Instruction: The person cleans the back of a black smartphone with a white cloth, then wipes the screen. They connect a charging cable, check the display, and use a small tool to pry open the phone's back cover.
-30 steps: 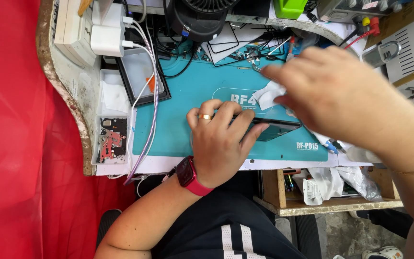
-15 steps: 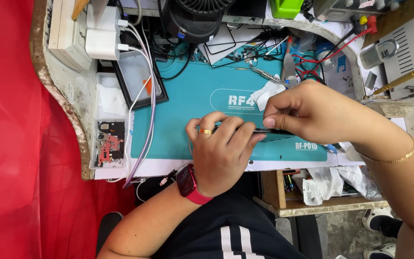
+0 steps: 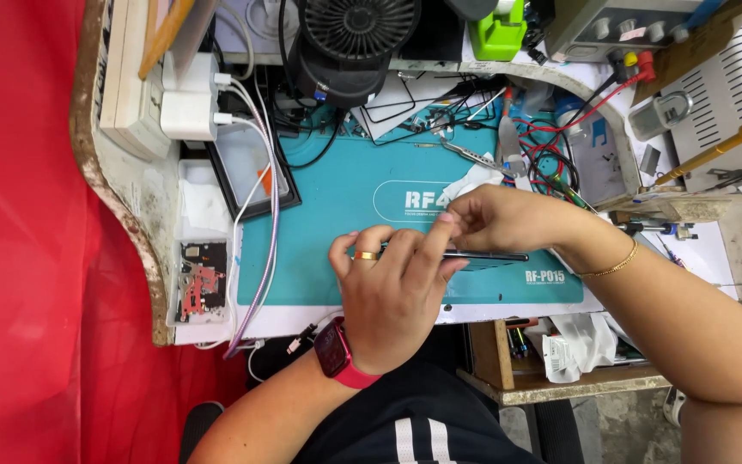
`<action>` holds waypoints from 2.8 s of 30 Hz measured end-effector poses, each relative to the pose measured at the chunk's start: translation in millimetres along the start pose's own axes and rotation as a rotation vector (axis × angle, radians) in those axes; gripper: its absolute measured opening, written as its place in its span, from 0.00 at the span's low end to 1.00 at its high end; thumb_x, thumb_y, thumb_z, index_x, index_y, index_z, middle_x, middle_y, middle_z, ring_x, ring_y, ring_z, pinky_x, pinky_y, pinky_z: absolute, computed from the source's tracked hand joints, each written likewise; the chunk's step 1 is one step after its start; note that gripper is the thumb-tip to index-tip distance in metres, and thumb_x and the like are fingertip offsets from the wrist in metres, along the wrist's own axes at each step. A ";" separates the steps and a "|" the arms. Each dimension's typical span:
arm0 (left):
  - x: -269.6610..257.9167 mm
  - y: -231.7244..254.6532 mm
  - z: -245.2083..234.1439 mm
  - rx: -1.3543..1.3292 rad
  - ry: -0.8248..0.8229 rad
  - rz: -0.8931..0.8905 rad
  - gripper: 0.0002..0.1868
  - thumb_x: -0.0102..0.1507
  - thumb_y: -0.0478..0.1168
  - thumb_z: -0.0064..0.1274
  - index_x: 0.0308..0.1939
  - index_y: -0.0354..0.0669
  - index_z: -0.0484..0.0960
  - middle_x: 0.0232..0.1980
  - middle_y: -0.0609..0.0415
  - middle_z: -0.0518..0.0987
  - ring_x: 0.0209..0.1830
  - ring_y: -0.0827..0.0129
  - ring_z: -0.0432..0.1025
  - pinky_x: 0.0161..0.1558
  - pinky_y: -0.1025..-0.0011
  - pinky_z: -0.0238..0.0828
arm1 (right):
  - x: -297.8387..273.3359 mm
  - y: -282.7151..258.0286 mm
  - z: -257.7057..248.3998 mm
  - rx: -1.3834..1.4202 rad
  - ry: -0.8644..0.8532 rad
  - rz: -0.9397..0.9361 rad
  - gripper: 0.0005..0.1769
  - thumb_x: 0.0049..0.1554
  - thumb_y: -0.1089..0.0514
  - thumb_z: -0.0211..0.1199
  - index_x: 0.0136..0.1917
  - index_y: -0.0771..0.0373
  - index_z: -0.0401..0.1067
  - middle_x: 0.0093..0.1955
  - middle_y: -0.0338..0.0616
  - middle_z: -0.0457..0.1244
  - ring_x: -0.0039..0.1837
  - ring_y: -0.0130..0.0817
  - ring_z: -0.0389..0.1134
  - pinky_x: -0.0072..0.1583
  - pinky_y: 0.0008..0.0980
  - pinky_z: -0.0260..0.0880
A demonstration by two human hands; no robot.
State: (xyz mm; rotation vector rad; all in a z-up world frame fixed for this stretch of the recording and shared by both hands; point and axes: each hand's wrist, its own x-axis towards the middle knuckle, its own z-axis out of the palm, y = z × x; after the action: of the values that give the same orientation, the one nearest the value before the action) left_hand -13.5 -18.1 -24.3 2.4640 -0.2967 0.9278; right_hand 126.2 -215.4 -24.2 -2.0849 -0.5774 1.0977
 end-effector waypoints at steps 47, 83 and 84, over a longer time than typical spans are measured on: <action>35.4 4.2 -3.6 -0.063 -0.186 0.157 0.12 0.62 0.42 0.53 0.49 0.46 0.79 0.44 0.53 0.75 0.46 0.55 0.69 0.57 0.48 0.59 | -114.9 -81.0 -17.1 -1.034 0.625 -0.484 0.11 0.60 0.73 0.56 0.54 0.67 0.72 0.43 0.44 0.68 0.45 0.43 0.68 0.49 0.41 0.71; 29.0 13.8 15.4 -0.020 0.031 0.060 0.17 0.69 0.57 0.54 0.41 0.47 0.80 0.42 0.57 0.76 0.44 0.56 0.69 0.52 0.54 0.58 | -94.5 -117.7 -19.5 -1.834 0.378 -0.397 0.34 0.60 0.52 0.55 0.79 0.49 0.60 0.48 0.26 0.66 0.54 0.34 0.64 0.56 0.35 0.66; 28.5 13.9 12.8 -0.013 -0.007 0.071 0.17 0.68 0.57 0.56 0.33 0.52 0.76 0.36 0.60 0.72 0.44 0.58 0.68 0.51 0.56 0.56 | -98.4 -116.9 -24.5 -1.822 0.491 -0.347 0.30 0.61 0.50 0.56 0.77 0.45 0.66 0.53 0.23 0.66 0.55 0.32 0.65 0.52 0.33 0.68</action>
State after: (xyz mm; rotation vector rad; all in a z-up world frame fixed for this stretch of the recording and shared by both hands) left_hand 9.9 -37.4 -8.5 2.4593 -0.3939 0.9441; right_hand 86.2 -212.6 125.3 -3.1510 -2.0070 -0.5996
